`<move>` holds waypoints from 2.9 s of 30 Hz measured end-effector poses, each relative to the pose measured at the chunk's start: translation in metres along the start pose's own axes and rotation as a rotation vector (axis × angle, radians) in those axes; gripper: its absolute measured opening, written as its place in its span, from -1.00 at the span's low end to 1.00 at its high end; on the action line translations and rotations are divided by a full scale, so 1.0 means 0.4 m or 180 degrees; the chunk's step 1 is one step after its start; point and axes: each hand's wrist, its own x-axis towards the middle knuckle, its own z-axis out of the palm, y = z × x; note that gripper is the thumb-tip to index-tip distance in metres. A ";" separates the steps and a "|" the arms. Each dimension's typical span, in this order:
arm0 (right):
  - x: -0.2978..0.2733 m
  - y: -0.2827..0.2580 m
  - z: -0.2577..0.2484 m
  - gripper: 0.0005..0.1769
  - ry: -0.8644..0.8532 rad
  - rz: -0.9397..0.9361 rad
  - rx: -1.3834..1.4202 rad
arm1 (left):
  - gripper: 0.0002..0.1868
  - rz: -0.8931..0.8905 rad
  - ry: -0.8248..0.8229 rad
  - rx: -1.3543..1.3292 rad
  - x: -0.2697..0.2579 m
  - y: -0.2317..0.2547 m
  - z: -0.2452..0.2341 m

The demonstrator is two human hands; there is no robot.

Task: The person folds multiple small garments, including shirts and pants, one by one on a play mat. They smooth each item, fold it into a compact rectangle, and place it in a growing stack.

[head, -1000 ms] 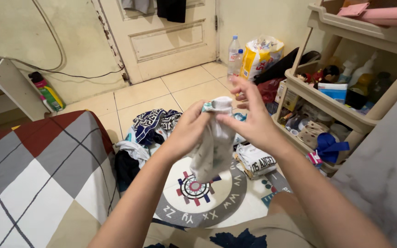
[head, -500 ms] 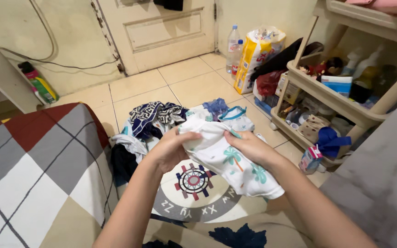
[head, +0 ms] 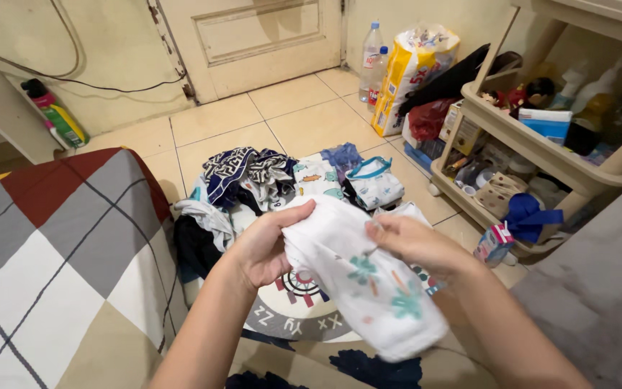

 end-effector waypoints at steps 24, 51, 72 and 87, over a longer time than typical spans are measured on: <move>-0.019 0.104 0.124 -0.37 0.0402 -0.0736 0.1933 | -0.40 0.0592 -0.1181 -0.0719 -0.112 0.024 -0.024; -0.330 0.004 0.103 -0.91 0.2549 -0.2676 -0.0502 | -0.20 0.0834 -0.1652 -0.2001 -0.182 -0.223 0.074; -0.181 -0.016 0.128 -0.78 0.2420 -0.2758 -0.1259 | -0.34 0.1189 -0.0992 -0.2948 -0.040 -0.211 0.045; -0.162 0.024 0.088 -0.95 0.2295 -0.2672 -0.0651 | -0.37 0.1413 -0.0891 -0.2653 -0.003 -0.184 -0.005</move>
